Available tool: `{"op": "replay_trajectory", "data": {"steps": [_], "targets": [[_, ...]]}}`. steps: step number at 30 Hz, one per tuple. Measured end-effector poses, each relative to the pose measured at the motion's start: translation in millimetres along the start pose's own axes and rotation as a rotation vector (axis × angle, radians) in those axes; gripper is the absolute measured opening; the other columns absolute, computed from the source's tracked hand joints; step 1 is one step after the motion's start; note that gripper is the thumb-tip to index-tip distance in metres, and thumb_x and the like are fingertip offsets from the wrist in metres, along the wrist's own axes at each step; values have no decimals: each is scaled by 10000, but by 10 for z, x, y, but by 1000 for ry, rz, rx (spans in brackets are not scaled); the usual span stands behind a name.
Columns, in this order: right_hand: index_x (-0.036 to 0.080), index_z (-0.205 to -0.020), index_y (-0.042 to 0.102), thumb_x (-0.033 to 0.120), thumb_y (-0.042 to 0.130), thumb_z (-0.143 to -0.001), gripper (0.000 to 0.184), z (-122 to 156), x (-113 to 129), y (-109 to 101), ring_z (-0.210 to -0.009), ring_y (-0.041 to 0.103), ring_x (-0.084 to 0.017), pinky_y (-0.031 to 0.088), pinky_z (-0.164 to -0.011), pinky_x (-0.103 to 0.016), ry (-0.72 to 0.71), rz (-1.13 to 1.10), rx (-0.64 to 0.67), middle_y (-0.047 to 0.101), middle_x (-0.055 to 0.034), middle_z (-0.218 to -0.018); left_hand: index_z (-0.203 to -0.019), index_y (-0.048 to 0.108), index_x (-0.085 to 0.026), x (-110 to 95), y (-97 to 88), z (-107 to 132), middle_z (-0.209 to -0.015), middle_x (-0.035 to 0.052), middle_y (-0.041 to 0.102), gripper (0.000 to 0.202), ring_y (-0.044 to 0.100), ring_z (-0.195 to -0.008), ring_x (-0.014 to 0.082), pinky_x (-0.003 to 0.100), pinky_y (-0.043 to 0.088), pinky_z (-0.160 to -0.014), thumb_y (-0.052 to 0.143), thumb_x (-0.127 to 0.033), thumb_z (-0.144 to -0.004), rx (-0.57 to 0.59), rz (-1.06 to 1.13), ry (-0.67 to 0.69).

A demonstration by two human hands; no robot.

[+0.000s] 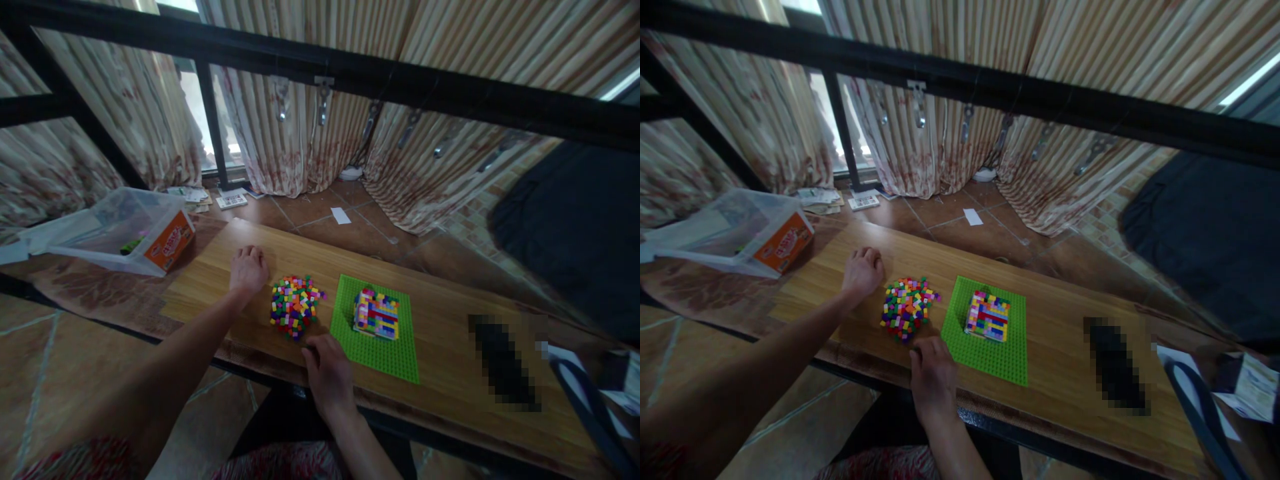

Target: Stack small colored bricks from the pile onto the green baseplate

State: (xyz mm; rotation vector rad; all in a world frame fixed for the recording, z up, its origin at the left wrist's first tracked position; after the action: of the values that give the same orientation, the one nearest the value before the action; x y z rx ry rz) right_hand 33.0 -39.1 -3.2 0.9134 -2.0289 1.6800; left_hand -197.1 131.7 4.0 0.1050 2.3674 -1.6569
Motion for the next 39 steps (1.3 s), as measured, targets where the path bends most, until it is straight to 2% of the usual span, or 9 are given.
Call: {"op": "replay_trajectory", "data": {"steps": [6,11,16,21,26,33,39], "targets": [[215,-860,687,157,592,-875,112,-27,-94,-188,-781,656,-167,484,-695,-259,79,-213,-39,691,-22,-846,-1000,638,-159,11,6,-14,-1096,148,653,275,564,-1058,315,456,424,-933,398,-237,-890,-3,9,6],[228,-873,717,254,614,-887,107,-60,-208,-491,-796,670,-167,504,-703,-263,116,-288,-137,716,-22,-868,-1014,637,-156,22,14,-20,-1101,151,649,287,559,-1067,317,457,425,-938,395,-244,-888,-7,21,17],[230,-915,742,358,654,-869,161,-95,-466,-830,-811,682,-178,531,-736,-298,159,-278,-299,745,-45,-938,-975,641,-160,32,35,-29,-1079,159,649,281,559,-1052,314,459,421,-927,388,-245,-885,-10,25,20],[202,-919,749,416,682,-827,242,-182,-794,-1049,-797,688,-194,548,-752,-332,260,-298,-445,747,-66,-909,-983,641,-167,33,28,-31,-1085,155,651,284,560,-1051,311,456,417,-927,389,-253,-884,-6,28,6],[188,-907,749,410,652,-824,256,-366,-985,-1178,-819,669,-203,538,-768,-357,265,-271,-515,732,-82,-938,-1004,633,-164,11,-7,-24,-1091,154,650,285,557,-1062,310,455,409,-949,393,-250,-876,-1,20,15],[183,-826,759,387,632,-808,241,-632,-1033,-1202,-799,617,-193,504,-786,-363,238,-237,-489,684,-64,-888,-968,632,-174,-1,-20,-20,-1070,151,654,273,564,-1032,310,459,417,-939,387,-250,-874,-10,7,18],[216,-829,786,411,687,-778,225,-668,-1166,-1117,-1050,572,-234,442,-942,-413,266,-208,-498,635,-78,-1079,-984,633,-172,12,-2,-20,-1065,150,658,282,564,-1025,306,457,424,-932,386,-255,-877,-20,3,31]]}}
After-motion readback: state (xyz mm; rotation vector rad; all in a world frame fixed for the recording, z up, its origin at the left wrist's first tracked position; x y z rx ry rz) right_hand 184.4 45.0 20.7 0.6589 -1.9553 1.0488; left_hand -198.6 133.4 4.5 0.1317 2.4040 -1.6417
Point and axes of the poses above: each hand's wrist, its own z-axis away from the middle knuckle, its own y-axis out of the palm, x = y × z, the point moved 4 cm from there along -z, towards the middle knuckle
